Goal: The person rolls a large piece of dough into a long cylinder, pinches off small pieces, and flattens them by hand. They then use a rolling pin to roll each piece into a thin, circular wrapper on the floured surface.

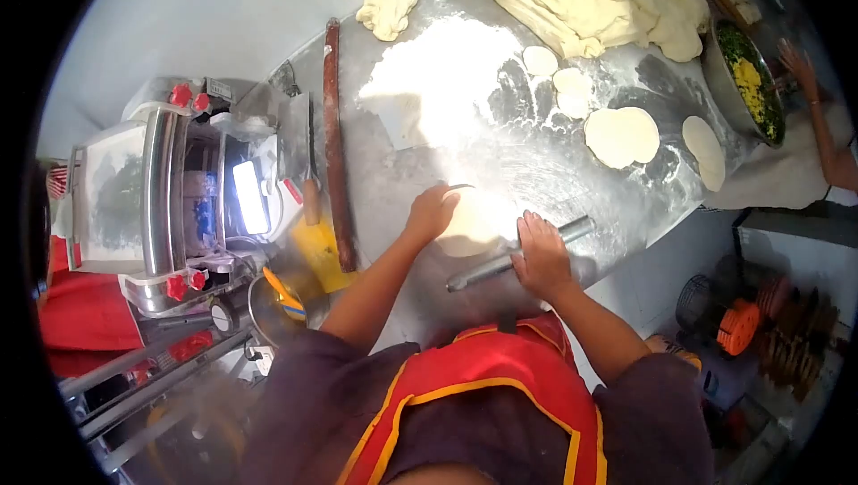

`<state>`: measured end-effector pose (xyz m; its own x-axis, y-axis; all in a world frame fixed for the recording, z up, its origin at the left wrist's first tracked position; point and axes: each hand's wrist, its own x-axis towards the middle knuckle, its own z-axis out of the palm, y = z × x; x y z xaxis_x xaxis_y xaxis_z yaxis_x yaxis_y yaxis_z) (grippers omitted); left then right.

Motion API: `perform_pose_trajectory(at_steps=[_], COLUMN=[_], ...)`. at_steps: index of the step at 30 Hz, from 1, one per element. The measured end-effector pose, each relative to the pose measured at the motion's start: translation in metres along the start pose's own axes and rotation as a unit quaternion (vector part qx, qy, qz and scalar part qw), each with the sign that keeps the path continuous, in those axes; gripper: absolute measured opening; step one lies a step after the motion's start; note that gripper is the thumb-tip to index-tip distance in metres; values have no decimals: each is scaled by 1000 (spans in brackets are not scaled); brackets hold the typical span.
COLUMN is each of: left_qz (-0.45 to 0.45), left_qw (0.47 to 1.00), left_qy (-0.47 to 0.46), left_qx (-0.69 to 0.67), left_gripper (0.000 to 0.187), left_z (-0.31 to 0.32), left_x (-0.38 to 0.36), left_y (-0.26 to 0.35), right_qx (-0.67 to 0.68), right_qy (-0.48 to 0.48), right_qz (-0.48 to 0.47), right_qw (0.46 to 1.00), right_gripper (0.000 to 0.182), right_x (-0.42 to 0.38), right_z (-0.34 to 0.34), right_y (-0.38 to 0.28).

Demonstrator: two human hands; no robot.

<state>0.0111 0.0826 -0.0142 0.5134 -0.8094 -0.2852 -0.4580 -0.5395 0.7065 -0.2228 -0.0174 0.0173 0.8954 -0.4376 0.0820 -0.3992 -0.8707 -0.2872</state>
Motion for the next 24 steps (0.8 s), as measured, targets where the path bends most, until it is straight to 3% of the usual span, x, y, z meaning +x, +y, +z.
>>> perform_pose_trajectory(at_steps=[3, 7, 8, 11, 12, 15, 17, 19, 21, 23, 24], left_qz=[-1, 3, 12, 54, 62, 295, 325, 270, 302, 227, 276], left_qw=[993, 967, 960, 940, 933, 919, 907, 929, 944, 964, 945], left_qy=[-107, -149, -145, -227, -258, -230, -250, -250, 24, 128, 154], left_qx=[50, 208, 239, 248, 245, 126, 100, -33, -132, 44, 87], left_gripper=[35, 35, 31, 31, 34, 25, 20, 33, 32, 37, 40], left_z=[-14, -27, -12, -22, -17, 19, 49, 65, 80, 53, 50], left_x=[-14, -1, 6, 13, 22, 47, 76, 115, 163, 204, 228], left_y=[19, 75, 57, 57, 53, 70, 112, 154, 160, 177, 167], right_qx=[8, -17, -25, -23, 12, 52, 71, 91, 103, 129, 122], right_qy=[9, 33, 36, 45, 12, -56, -59, -67, -53, -46, -58], right_qz=[22, 65, 78, 41, 42, 77, 84, 74, 68, 73, 73], right_qw=[1000, 997, 996, 998, 999, 994, 992, 991, 991, 988, 988], right_gripper=[59, 58, 58, 58, 68, 76, 75, 71, 66, 64, 61], right_x=[16, 93, 100, 29, 0, -39, -44, -37, -41, -44, -42], right_z=[-2, 12, 13, 3, 5, -20, -19, -19, -15, -12, -14], right_y=[-8, -10, -6, -10, -9, -21, -17, -12, -9, -9, -8])
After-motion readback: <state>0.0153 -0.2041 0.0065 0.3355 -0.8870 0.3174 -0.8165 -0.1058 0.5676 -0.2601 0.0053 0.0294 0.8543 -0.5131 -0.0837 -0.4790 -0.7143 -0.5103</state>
